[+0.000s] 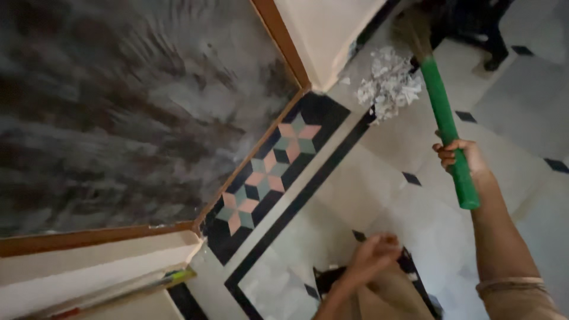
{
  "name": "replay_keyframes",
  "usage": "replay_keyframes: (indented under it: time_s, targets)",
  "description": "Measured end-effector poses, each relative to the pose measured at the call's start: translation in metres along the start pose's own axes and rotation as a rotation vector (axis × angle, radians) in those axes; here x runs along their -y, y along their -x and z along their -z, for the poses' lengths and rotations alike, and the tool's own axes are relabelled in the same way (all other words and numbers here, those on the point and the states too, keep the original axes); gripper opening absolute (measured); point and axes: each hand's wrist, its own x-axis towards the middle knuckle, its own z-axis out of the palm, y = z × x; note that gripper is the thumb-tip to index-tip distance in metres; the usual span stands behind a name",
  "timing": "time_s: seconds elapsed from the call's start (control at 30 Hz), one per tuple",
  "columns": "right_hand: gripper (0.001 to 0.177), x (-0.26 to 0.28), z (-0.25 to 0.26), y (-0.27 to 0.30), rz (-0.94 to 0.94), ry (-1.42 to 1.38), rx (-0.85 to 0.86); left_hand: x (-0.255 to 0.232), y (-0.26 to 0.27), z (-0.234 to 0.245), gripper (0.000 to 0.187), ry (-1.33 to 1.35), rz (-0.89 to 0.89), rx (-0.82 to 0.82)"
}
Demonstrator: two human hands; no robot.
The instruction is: The person sweeps a tiled floor with a green-handled broom, gathering scattered paper debris into a pile near a doorway. The person moves a pair of sandals out of the way to continue sweeping.
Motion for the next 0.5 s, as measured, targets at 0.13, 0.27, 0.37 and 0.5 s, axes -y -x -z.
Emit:
replay_keyframes:
  time_s: [0.13, 0.27, 0.37, 0.5]
  targets:
    - [0.057, -0.002, 0.0, -0.03, -0.113, 0.113, -0.195, 0.04, 0.011, 0.025, 0.042, -0.182, 0.064, -0.154]
    - [0.054, -0.013, 0.016, -0.031, -0.186, 0.329, -0.309, 0.061, 0.017, 0.047, 0.04, 0.043, 0.13, -0.238]
    - [0.06, -0.014, 0.003, -0.027, -0.146, 0.715, -0.43, 0.051, 0.025, 0.052, 0.04, 0.069, 0.09, -0.288]
    - [0.069, -0.005, -0.018, -0.008, -0.195, 1.163, -0.534, 0.016, 0.021, 0.039, 0.04, -0.021, 0.081, -0.274]
